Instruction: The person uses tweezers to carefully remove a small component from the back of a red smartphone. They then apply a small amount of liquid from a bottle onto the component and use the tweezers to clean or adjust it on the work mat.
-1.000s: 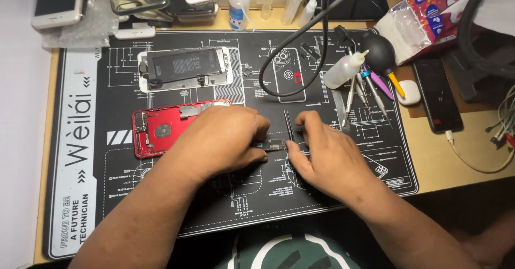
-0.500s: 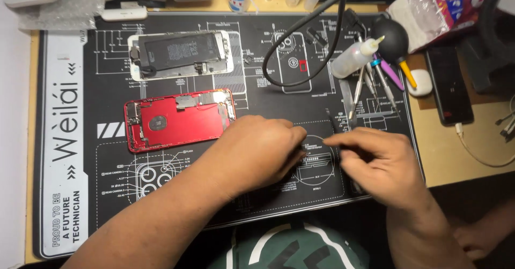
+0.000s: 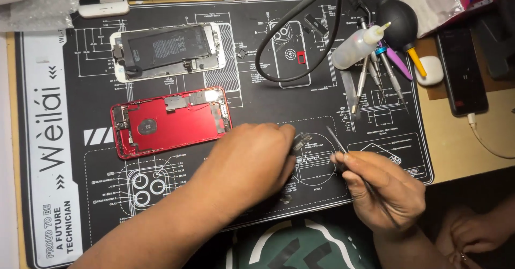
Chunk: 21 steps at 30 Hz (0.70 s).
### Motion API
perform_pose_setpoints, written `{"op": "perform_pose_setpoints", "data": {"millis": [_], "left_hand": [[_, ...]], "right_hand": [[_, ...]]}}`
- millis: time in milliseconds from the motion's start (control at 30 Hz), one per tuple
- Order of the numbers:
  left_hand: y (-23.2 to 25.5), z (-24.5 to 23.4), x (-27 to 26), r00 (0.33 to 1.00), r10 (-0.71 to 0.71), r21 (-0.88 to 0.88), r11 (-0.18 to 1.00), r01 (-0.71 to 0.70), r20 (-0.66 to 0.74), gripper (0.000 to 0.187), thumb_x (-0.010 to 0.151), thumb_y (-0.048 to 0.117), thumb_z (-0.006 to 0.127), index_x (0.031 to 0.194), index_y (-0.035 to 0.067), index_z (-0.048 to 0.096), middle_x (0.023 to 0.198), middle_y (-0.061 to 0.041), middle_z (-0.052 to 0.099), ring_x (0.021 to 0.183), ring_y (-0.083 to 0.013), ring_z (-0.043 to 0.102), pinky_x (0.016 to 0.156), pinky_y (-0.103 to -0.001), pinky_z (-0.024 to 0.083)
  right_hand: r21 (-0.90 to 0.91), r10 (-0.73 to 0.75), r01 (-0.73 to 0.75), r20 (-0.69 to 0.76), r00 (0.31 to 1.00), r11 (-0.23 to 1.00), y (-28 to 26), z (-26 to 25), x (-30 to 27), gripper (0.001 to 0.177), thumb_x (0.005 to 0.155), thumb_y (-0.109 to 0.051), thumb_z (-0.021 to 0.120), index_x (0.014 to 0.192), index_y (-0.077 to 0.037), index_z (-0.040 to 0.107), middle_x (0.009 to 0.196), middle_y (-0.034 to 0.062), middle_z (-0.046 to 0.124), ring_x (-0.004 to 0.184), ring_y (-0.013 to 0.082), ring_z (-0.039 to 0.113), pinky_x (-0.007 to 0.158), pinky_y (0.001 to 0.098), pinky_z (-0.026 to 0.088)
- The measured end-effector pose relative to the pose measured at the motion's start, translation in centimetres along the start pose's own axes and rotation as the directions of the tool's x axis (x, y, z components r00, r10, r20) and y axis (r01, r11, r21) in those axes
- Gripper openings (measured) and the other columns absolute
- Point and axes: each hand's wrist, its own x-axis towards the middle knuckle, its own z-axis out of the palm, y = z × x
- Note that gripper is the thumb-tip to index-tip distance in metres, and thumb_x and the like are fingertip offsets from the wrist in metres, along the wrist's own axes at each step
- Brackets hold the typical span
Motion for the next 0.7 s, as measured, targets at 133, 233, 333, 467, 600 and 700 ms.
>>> {"op": "perform_pose_setpoints", "data": {"millis": [133, 233, 333, 467, 600, 700], "left_hand": [[0.6, 0.6, -0.3, 0.998, 0.06, -0.053, 0.997, -0.061, -0.022, 0.037, 0.093, 0.044, 0.074, 0.095, 0.009, 0.062, 0.088, -0.015, 0.07, 0.076, -0.0454, 0.068, 0.062, -0.059, 0.054], [-0.1, 0.1, -1.4, 0.989, 0.14, -0.04, 0.989, -0.141, -0.04, 0.026, 0.096, 0.035, 0.068, 0.093, 0.01, 0.065, 0.081, -0.013, 0.067, 0.068, -0.0446, 0.067, 0.054, -0.06, 0.052], [-0.8, 0.2, -2.2, 0.906, 0.407, 0.233, 0.898, -0.373, -0.118, 0.013, 0.085, 0.011, 0.064, 0.098, 0.012, 0.067, 0.073, -0.006, 0.063, 0.058, -0.0333, 0.063, 0.048, -0.051, 0.05], [-0.3, 1.6, -2.2, 0.92, 0.382, 0.258, 0.901, -0.349, -0.09, 0.019, 0.09, 0.017, 0.06, 0.106, 0.015, 0.069, 0.088, -0.003, 0.063, 0.074, -0.0277, 0.061, 0.053, -0.046, 0.05], [-0.3, 1.8, -2.4, 0.946, 0.324, 0.271, 0.914, -0.304, -0.032, 0.027, 0.088, 0.02, 0.06, 0.114, 0.016, 0.067, 0.088, -0.004, 0.061, 0.081, -0.0295, 0.058, 0.06, -0.045, 0.046], [-0.5, 1.6, -2.3, 0.953, 0.302, 0.215, 0.929, -0.3, 0.023, 0.044, 0.083, 0.02, 0.065, 0.127, 0.015, 0.065, 0.088, -0.005, 0.065, 0.083, -0.032, 0.06, 0.065, -0.047, 0.047]], "right_hand": [[0.055, 0.209, -0.205, -0.075, 0.975, 0.977, -0.9, 1.2, -0.8, 0.019, 0.089, 0.002, 0.07, 0.104, 0.008, 0.061, 0.099, 0.0233, 0.074, 0.087, 0.0253, 0.081, 0.081, 0.0258, 0.068], [0.054, 0.165, -0.165, 0.017, 0.986, 0.985, -0.6, 0.9, -0.2, 0.013, 0.091, 0.0, 0.061, 0.091, 0.0, 0.047, 0.091, 0.0227, 0.075, 0.084, 0.0307, 0.082, 0.075, 0.0311, 0.068], [-0.107, 0.038, -0.029, 0.084, 0.996, 0.994, 0.3, 0.3, 0.4, 0.012, 0.086, -0.003, 0.063, 0.085, 0.003, 0.053, 0.098, 0.0274, 0.074, 0.088, 0.0325, 0.08, 0.079, 0.0326, 0.064], [-0.063, -0.003, 0.022, 0.279, 0.96, 0.998, 1.0, 0.2, 1.6, 0.021, 0.092, -0.008, 0.06, 0.105, 0.007, 0.069, 0.107, 0.0214, 0.075, 0.102, 0.0338, 0.078, 0.092, 0.0385, 0.063], [0.018, -0.033, 0.029, 0.336, 0.941, 0.999, 0.6, 0.8, 3.3, 0.015, 0.088, -0.001, 0.062, 0.098, 0.007, 0.069, 0.099, 0.0187, 0.077, 0.101, 0.0362, 0.079, 0.089, 0.0395, 0.064], [-0.015, -0.018, 0.023, 0.29, 0.957, 1.0, 0.8, 1.1, 3.0, 0.011, 0.088, 0.0, 0.059, 0.089, 0.005, 0.069, 0.091, 0.0162, 0.076, 0.098, 0.0351, 0.079, 0.087, 0.0393, 0.064]]}}
